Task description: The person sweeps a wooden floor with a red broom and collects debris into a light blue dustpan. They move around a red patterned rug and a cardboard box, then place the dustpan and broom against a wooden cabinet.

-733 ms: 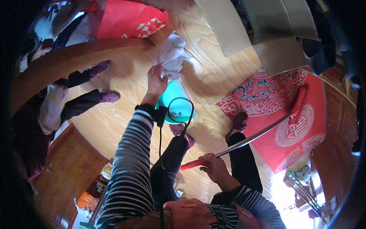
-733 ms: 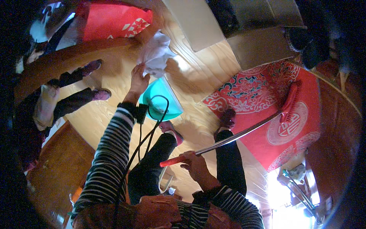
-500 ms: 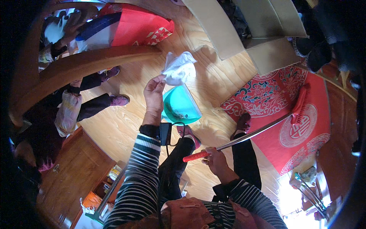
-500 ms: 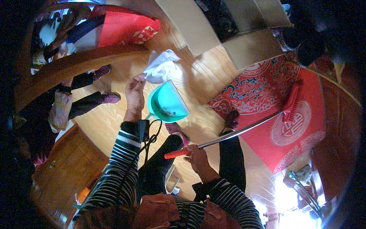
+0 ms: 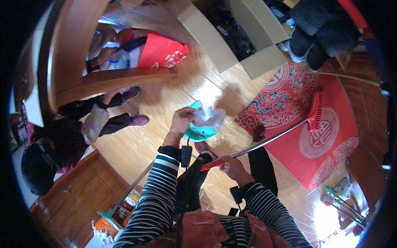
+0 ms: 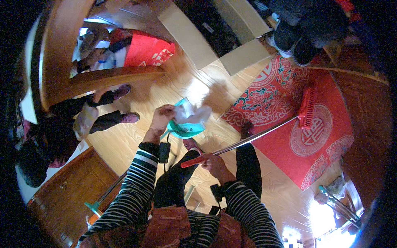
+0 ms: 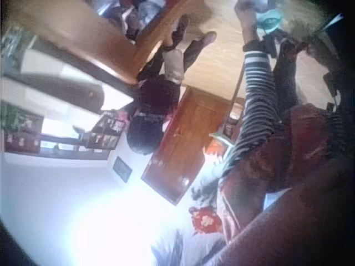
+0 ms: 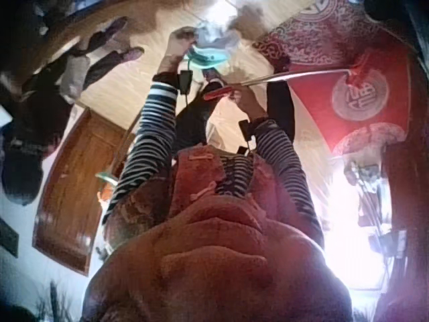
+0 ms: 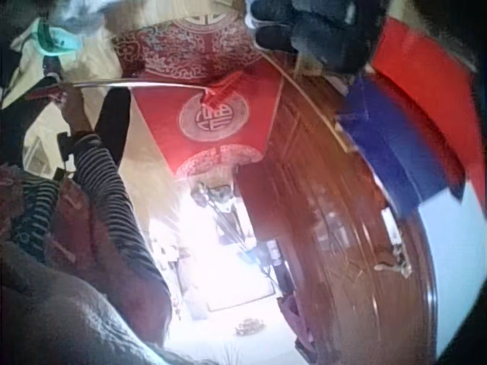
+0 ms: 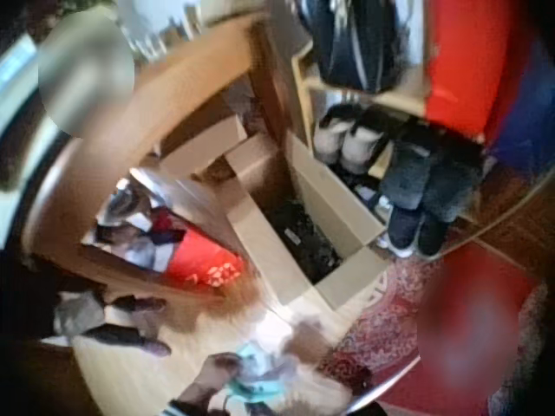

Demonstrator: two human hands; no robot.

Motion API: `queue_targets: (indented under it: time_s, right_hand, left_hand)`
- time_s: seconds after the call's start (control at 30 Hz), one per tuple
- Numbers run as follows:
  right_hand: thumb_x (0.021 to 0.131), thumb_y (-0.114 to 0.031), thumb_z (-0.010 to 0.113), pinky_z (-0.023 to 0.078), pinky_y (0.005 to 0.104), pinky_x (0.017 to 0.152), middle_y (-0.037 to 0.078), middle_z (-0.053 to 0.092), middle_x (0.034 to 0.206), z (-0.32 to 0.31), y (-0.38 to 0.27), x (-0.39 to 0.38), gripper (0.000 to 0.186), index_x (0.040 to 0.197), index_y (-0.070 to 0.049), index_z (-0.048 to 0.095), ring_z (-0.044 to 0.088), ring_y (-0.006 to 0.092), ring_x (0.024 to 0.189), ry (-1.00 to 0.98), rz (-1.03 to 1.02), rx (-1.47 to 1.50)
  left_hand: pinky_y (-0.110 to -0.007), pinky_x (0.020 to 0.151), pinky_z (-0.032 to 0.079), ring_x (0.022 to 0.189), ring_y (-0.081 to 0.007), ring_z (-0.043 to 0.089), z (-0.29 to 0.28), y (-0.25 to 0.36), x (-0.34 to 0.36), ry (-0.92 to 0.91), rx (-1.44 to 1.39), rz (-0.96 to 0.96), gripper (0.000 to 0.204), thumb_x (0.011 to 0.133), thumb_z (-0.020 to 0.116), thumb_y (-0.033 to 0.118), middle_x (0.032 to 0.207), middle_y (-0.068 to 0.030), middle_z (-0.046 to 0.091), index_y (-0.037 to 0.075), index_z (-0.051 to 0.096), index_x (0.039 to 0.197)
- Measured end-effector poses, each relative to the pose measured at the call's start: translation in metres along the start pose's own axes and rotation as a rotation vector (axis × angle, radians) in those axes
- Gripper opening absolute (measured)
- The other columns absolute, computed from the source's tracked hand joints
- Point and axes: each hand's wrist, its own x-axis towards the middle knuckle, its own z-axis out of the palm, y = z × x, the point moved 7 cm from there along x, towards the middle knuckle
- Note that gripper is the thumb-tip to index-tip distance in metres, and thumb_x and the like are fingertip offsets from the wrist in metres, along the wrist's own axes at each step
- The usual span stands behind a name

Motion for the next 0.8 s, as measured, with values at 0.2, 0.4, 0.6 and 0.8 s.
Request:
queue_targets:
  time_s: [0.2, 0.4, 0.6, 0.8]
  right_hand:
    - [0.088, -0.019, 0.059, 0.052, 0.0357, 0.069, 0.009, 0.059, 0.076, 0.024, -0.020, -0.090, 0.017, 0.084, -0.003, 0.056, 0.061, 0.0242, 0.073, -0.015, -0.047, -0.001]
    - [0.088, -0.024, 0.059, 0.051, 0.0441, 0.076, 0.013, 0.061, 0.084, 0.052, -0.056, -0.247, 0.019, 0.087, -0.006, 0.055, 0.062, 0.0294, 0.078, 0.086, -0.188, 0.129]
    - [0.089, -0.029, 0.056, 0.051, 0.0397, 0.056, 0.006, 0.052, 0.066, 0.023, -0.074, -0.377, 0.024, 0.088, -0.007, 0.048, 0.057, 0.0233, 0.059, 0.144, -0.460, 0.258]
    - [0.092, -0.021, 0.046, 0.037, 0.0275, 0.041, 0.001, 0.043, 0.059, -0.018, -0.089, -0.508, 0.017, 0.083, -0.008, 0.043, 0.043, 0.0130, 0.046, 0.280, -0.722, 0.151]
  left_hand:
    - [-0.025, 0.071, 0.046, 0.078, -0.0140, 0.056, -0.011, 0.058, -0.052, -0.030, -0.004, 0.103, 0.016, 0.078, 0.062, 0.002, 0.082, -0.0029, 0.061, 0.001, 0.062, 0.093]
    - [-0.032, 0.074, 0.047, 0.087, -0.0187, 0.058, 0.017, 0.151, -0.113, 0.005, -0.485, 0.132, 0.019, 0.081, 0.049, 0.001, 0.096, -0.0066, 0.060, 0.006, 0.055, 0.098]
    - [-0.042, 0.089, 0.047, 0.108, -0.0297, 0.054, 0.048, 0.231, -0.148, -0.061, -0.528, 0.193, 0.027, 0.088, 0.038, 0.012, 0.114, -0.0133, 0.055, 0.005, 0.049, 0.111]
    - [-0.041, 0.091, 0.044, 0.105, -0.0258, 0.055, 0.073, 0.290, -0.174, -0.216, -0.372, 0.103, 0.026, 0.093, 0.042, 0.025, 0.109, -0.0105, 0.057, 0.005, 0.052, 0.107]
